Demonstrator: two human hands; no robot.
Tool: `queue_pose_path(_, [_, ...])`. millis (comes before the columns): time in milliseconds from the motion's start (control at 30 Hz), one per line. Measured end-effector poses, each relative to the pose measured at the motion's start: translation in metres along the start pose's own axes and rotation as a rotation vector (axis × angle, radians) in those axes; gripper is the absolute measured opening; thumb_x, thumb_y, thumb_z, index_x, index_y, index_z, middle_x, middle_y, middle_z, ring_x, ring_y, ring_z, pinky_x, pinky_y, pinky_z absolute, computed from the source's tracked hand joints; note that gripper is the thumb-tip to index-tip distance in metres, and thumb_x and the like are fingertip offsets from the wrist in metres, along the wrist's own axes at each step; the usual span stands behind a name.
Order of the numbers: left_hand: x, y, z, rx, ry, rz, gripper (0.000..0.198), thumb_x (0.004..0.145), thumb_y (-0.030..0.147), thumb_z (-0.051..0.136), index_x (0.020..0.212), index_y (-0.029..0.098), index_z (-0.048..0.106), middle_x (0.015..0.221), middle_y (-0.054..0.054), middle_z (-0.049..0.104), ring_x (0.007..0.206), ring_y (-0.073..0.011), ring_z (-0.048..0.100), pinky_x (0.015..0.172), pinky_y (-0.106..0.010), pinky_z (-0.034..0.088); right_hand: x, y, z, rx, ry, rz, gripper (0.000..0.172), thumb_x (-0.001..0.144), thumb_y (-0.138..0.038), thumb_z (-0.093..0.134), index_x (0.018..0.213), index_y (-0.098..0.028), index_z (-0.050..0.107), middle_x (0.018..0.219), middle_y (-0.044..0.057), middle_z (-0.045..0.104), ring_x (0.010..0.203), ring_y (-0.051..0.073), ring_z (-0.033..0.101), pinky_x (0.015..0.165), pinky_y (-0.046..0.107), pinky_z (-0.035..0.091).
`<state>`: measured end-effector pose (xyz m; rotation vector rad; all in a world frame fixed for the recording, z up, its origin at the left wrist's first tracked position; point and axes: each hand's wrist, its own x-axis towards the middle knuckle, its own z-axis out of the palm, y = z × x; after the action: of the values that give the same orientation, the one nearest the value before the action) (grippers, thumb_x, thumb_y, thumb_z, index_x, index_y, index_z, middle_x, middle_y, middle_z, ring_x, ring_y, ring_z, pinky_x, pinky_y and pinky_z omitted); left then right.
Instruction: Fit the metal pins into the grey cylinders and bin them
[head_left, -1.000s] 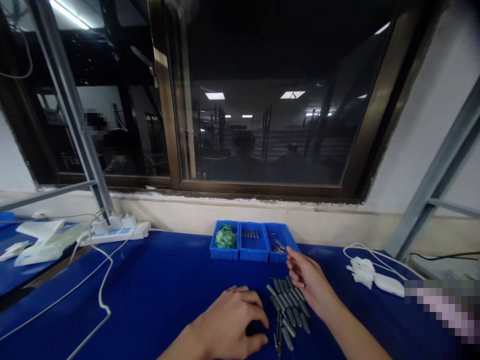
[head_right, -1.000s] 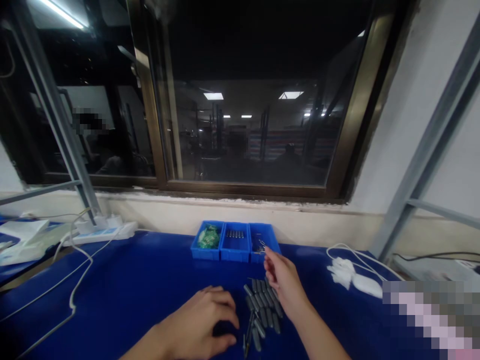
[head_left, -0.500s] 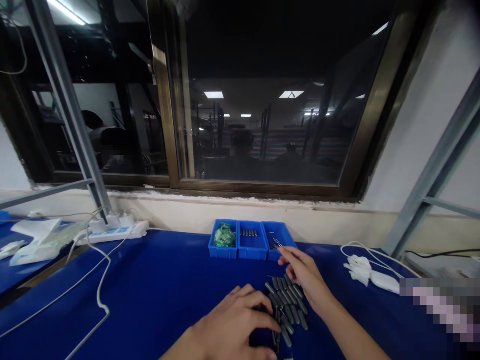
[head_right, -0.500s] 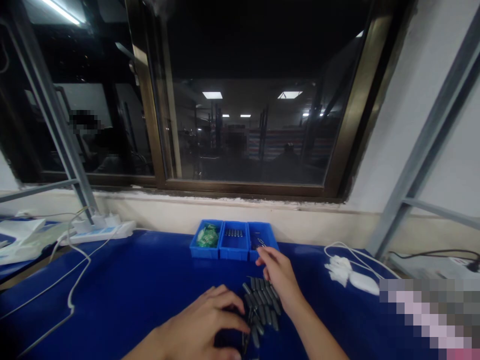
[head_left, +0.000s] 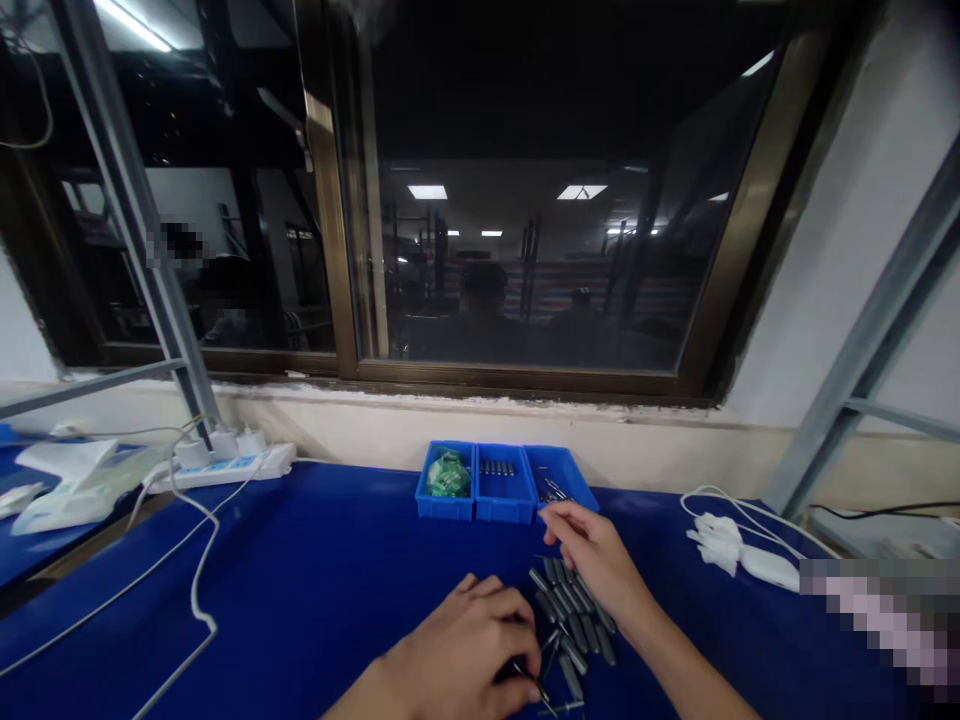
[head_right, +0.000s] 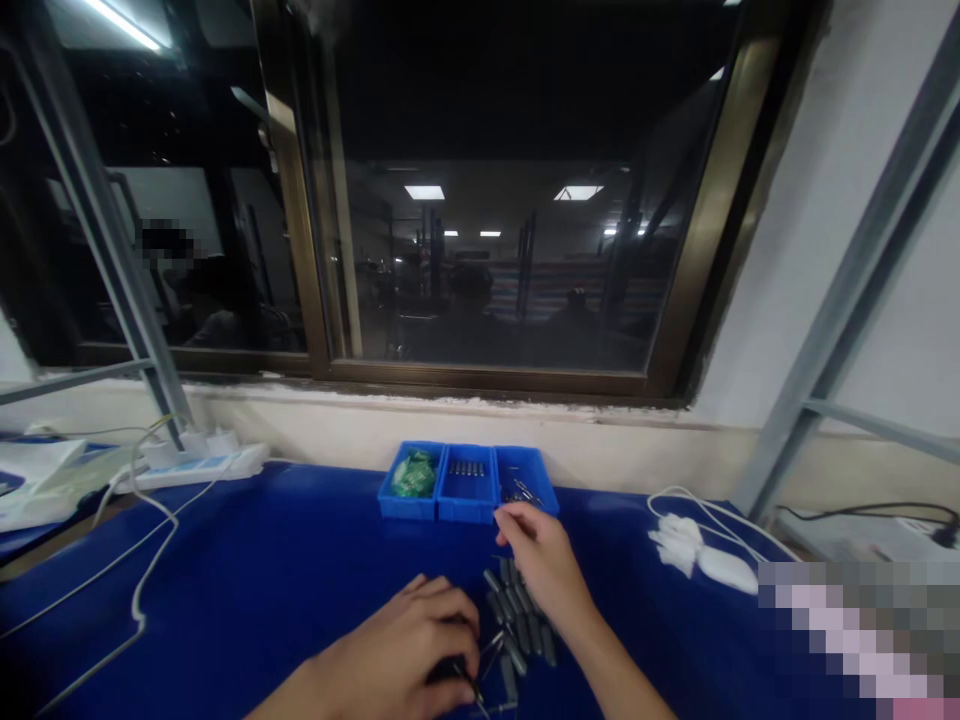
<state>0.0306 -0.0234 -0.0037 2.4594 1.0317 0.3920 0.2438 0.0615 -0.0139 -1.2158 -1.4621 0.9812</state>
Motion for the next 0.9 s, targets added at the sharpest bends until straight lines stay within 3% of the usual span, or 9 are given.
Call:
queue_pose_path(200, [-0.001,-0.004,-0.005,0.131,0.038,-0.045,0.005,0.097,0.025,0.072,0.101,0.025,0.070,0.116,-0.002,0.070,0.114,-0.0280,0.065,0.110,-0.059,0.048,-0.008,-0.007,0.000,-0.222,-0.053,-0.112,0.030,0.095,-0.049,0.061,0.094,-0.022,0.074,0.078,0.003,0.071,0.068,0.019,0.061,0.068,0.034,0.046])
queue_pose_path(400, [0.001,-0.021,-0.007,0.319,0.130,-0.083,0.008,0.103,0.021,0.062,0.105,0.022,0.070,0.110,-0.004,0.070,0.104,-0.0254,0.068,0.102,-0.046,0.053,-0.032,-0.024,0.005,-0.637,-0.306,-0.377,0.014,0.094,-0.030,0.064,0.082,-0.025,0.069,0.099,0.003,0.072,0.105,0.027,0.060,0.095,0.044,0.045])
queue_pose_path(533, [0.002,-0.025,-0.008,0.328,0.144,-0.102,0.013,0.105,0.019,0.058,0.107,0.022,0.071,0.109,-0.005,0.070,0.102,-0.0234,0.068,0.104,-0.041,0.051,-0.040,-0.020,0.010,-0.709,-0.387,-0.408,0.006,0.085,-0.025,0.073,0.081,-0.026,0.068,0.108,0.002,0.070,0.112,0.029,0.057,0.095,0.045,0.043])
queue_pose_path(900, [0.000,-0.022,-0.009,0.345,0.137,-0.093,0.023,0.098,0.012,0.056,0.112,0.024,0.069,0.111,-0.005,0.071,0.101,-0.0246,0.069,0.098,-0.041,0.054,-0.043,-0.010,0.017,-0.725,-0.378,-0.420,0.012,0.082,-0.013,0.066,0.077,-0.024,0.065,0.103,-0.001,0.070,0.110,0.026,0.059,0.090,0.043,0.039])
